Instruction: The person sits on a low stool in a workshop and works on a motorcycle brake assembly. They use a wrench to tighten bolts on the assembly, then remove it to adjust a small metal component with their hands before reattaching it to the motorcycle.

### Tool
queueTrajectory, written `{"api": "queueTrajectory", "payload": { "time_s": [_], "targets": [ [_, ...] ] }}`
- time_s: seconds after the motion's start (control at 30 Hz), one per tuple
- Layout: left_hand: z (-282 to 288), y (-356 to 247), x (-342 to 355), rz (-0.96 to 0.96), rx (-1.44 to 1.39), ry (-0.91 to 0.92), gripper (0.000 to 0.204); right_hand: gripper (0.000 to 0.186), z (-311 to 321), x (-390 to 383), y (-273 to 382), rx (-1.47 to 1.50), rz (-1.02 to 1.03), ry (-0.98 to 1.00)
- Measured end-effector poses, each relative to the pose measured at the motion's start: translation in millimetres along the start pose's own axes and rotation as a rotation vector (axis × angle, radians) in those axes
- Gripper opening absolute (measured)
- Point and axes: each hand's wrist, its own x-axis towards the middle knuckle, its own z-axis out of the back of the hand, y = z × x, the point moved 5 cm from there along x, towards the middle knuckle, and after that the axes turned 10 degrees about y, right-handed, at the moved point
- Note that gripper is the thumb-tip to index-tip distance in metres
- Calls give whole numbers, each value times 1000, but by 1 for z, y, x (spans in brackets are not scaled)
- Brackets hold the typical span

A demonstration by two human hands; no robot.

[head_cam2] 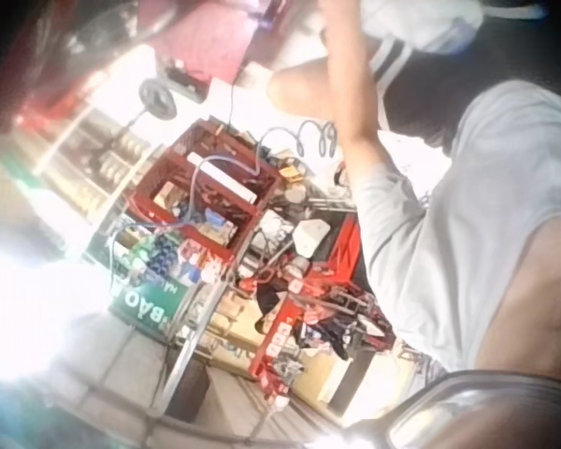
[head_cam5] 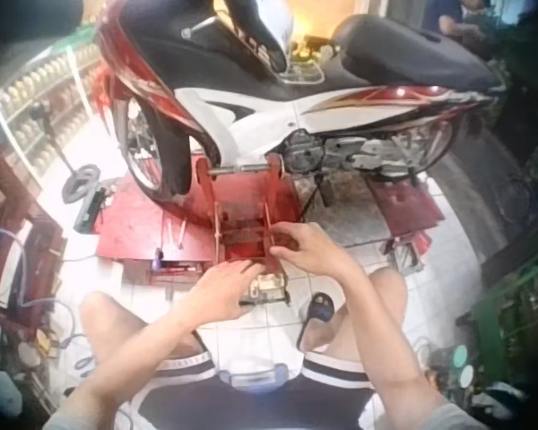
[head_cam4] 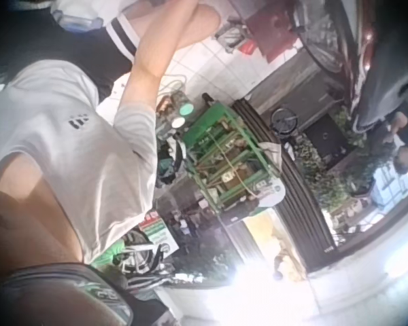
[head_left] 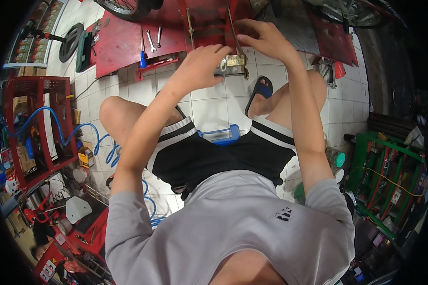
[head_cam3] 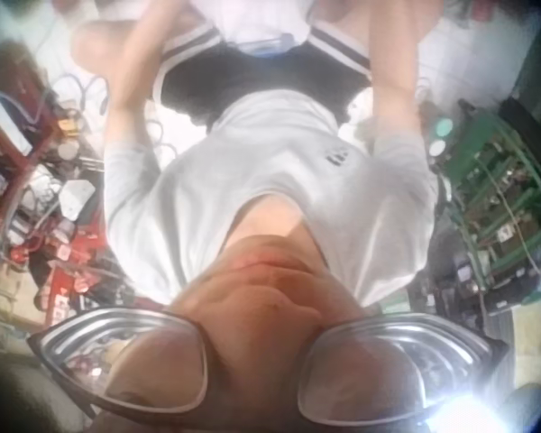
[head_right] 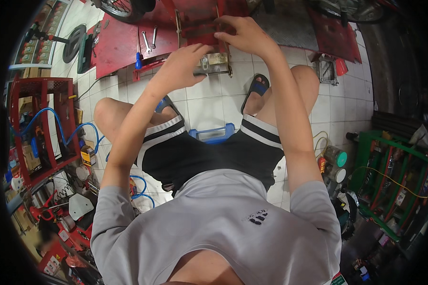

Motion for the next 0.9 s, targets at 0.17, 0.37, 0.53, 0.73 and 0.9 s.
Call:
{"api": "queueTrajectory", "payload": {
  "time_s": [0.17,0.37,0.53,0.73,0.9],
  "targets": [
    [3,9,0,8,-102,-84,62,36,-12,-9,4,42,-11,0],
    [9,7,-7,88,-89,-202,58,29,-19,-31,-9,98,2,-193],
    [6,-1,-10,23,-42,-172,55,25,-24,-38,-18,121,-60,-275],
    [12,2,-10,71,-14,-256,49,23,-27,-41,-8,98,8,-289],
    [12,1,-10,12,-86,-184,41,20,-29,-40,-3,83,69,-304]
  ]
}}
